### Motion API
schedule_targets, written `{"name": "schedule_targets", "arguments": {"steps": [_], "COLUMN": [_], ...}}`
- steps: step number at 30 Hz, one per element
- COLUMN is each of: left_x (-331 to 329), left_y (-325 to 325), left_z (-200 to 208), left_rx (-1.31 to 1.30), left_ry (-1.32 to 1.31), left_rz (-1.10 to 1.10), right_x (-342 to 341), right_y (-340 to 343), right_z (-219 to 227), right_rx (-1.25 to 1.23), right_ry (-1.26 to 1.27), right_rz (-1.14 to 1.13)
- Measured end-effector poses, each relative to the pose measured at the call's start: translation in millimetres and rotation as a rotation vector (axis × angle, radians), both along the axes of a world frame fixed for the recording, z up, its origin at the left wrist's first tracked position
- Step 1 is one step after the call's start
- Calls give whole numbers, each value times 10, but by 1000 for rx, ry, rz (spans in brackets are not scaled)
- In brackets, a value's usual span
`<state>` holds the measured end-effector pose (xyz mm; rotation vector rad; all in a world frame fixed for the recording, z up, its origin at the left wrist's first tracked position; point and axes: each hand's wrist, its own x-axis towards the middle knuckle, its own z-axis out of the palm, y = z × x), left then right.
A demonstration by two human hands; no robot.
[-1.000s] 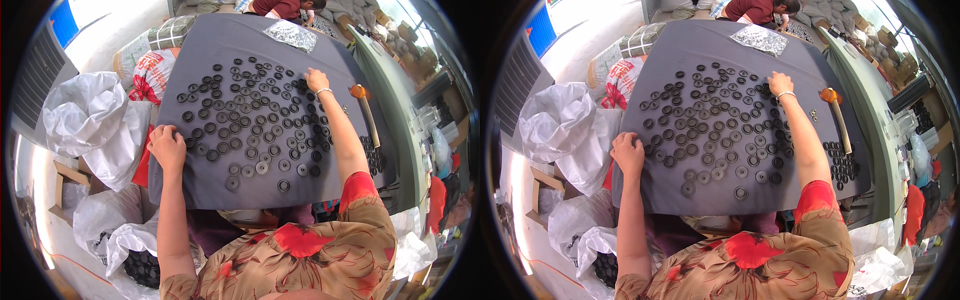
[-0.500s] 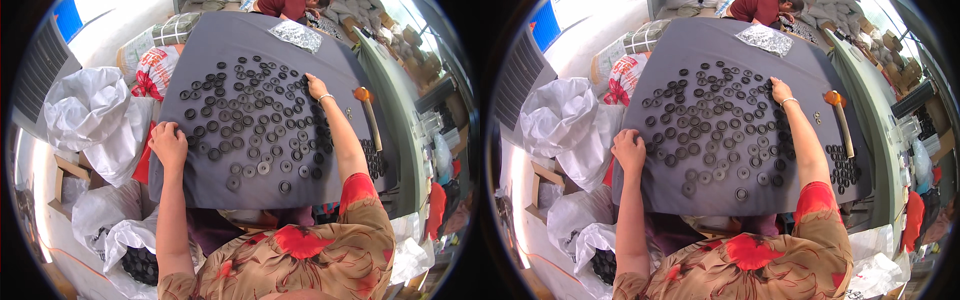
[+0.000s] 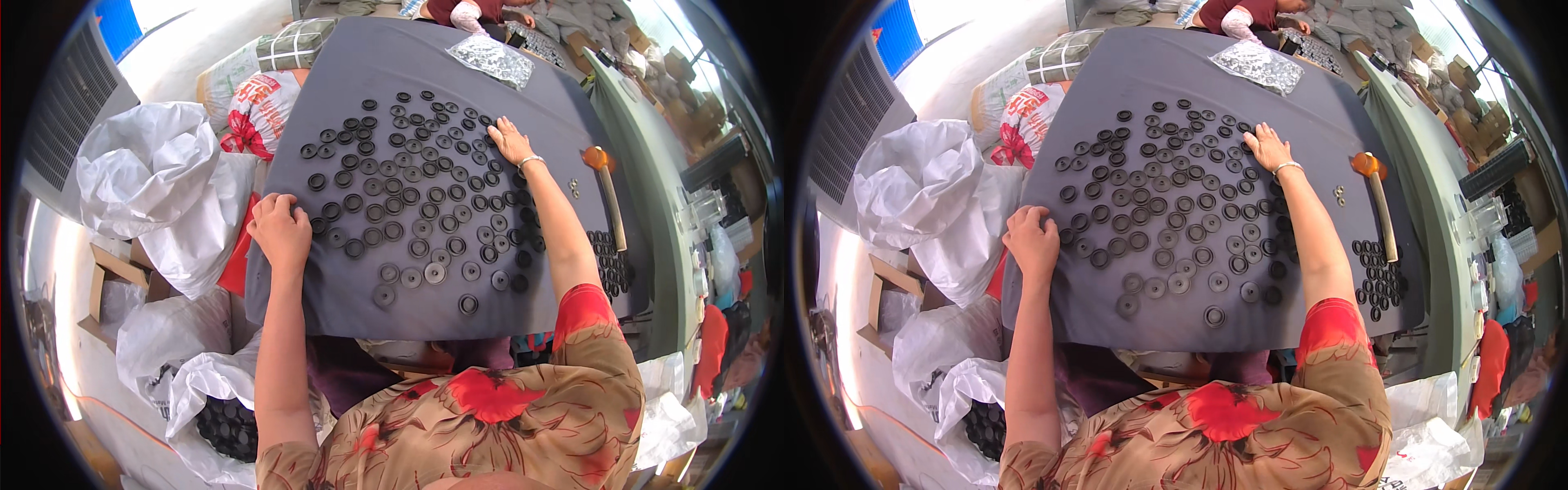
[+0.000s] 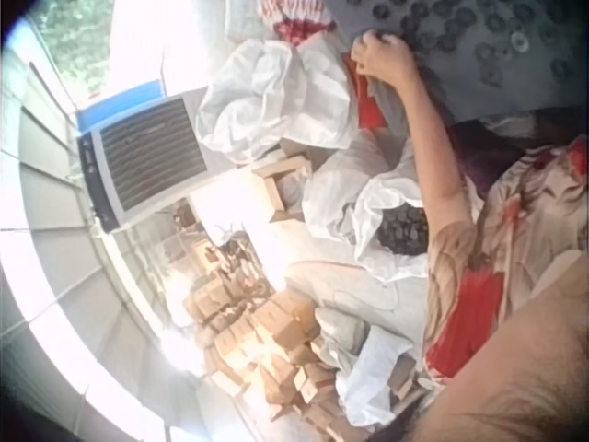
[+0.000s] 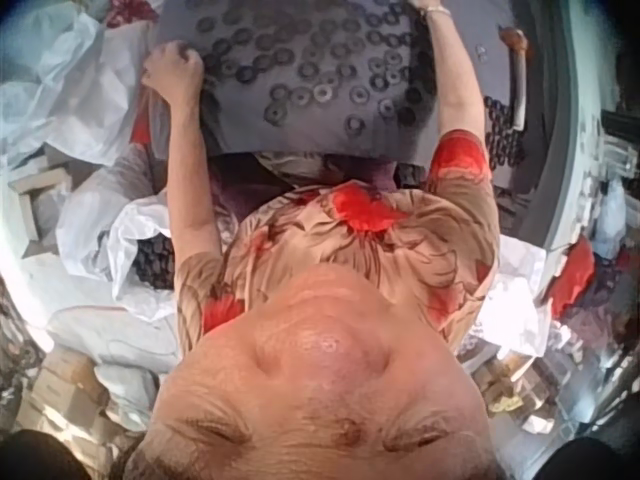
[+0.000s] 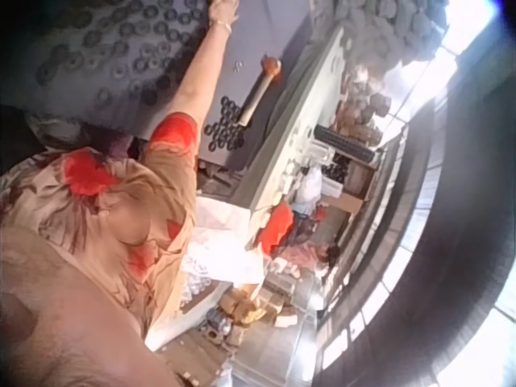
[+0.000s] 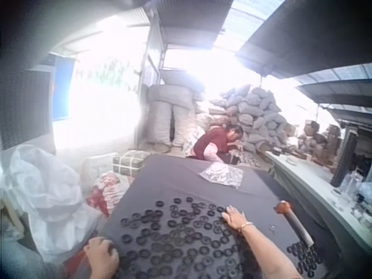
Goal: The person sorts and organizes black circular rubber or plastic components on a workstation by hand.
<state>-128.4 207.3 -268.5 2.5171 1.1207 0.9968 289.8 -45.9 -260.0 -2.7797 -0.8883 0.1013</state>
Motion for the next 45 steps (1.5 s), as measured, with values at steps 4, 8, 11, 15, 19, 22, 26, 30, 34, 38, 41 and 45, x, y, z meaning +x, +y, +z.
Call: {"name": "schedule_targets", "arguments": {"steps": [4, 8, 11, 15, 19, 22, 26, 30, 34, 38, 41, 45], "left_x": [-28, -24, -40, -39, -22, -57, -9, -23, -46, -26, -51, 9], "left_y": [4, 0, -9, 6, 11, 24, 31, 40, 26, 43, 39, 34], "left_z": [-13, -4, 17, 4, 8, 8, -40, -50, -46, -44, -53, -40], "left_rx": [2, -3, -23, -7, -3, -12, 5, 34, 7, -16, 8, 13], "left_ry": [-4, -15, -10, -21, -32, -23, -51, -65, -77, -63, -37, -36], "left_rz": [12, 6, 12, 2, -9, 5, -1, 7, 8, 12, 5, 10], "right_x": [-157, -252, -330, -405, -619, -1100, -1613, -1736, -1664, -1883, -2159, -2047], "right_y": [173, 275, 351, 467, 757, 1210, 1815, 1885, 1802, 2105, 2340, 2316], "right_z": [-68, -22, -16, -1, 33, 228, 179, 6, 40, 44, 51, 62], "right_rx": [-26, -94, -61, -73, -107, 53, 137, -74, -40, 142, -86, -3], "right_ry": [-83, -123, -161, -127, -313, -381, -323, -200, -176, -314, -212, -193], "right_rz": [30, 10, 27, 69, -21, 306, 667, 739, 666, 795, 846, 801]}}
